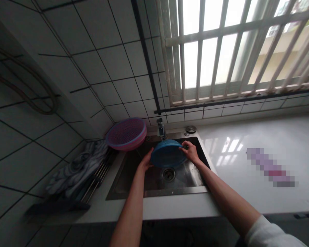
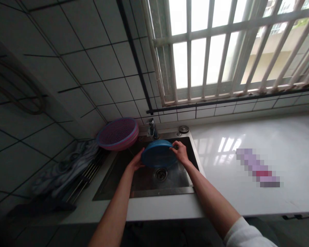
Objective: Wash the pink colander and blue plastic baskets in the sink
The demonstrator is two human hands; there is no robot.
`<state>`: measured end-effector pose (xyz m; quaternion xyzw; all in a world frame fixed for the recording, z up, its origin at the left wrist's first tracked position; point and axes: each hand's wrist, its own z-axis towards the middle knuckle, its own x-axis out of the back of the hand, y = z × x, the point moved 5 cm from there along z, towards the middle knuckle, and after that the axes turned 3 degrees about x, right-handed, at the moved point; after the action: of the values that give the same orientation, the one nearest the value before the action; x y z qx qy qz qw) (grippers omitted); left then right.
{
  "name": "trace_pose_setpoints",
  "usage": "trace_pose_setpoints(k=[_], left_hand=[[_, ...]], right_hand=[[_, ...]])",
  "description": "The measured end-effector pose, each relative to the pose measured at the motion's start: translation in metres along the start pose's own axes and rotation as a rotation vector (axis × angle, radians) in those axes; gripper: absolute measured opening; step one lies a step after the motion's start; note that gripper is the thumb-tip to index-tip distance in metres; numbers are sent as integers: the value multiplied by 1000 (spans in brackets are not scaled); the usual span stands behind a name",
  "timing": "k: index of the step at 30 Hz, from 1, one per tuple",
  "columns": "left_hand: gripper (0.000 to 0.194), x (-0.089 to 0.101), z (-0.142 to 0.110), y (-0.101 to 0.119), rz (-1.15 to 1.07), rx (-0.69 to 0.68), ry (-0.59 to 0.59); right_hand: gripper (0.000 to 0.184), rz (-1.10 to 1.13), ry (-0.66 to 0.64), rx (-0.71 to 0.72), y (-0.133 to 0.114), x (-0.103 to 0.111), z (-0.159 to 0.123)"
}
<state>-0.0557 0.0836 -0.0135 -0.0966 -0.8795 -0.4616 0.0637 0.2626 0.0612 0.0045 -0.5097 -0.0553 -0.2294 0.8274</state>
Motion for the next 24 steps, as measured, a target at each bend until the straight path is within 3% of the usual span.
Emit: trace_pose_setpoints(k=[8, 15, 24], left_hand=[[76, -2, -8, 7, -40, -73, 66], [63, -3, -10, 13, -43, -142, 106], [64, -3, -4, 15, -28, -249, 100]], right_hand=[[20, -38, -68, -142, 17, -5, -5], [15, -25, -65, -121, 16, -3, -5], [11, -120, -63, -174, 29, -3, -8]])
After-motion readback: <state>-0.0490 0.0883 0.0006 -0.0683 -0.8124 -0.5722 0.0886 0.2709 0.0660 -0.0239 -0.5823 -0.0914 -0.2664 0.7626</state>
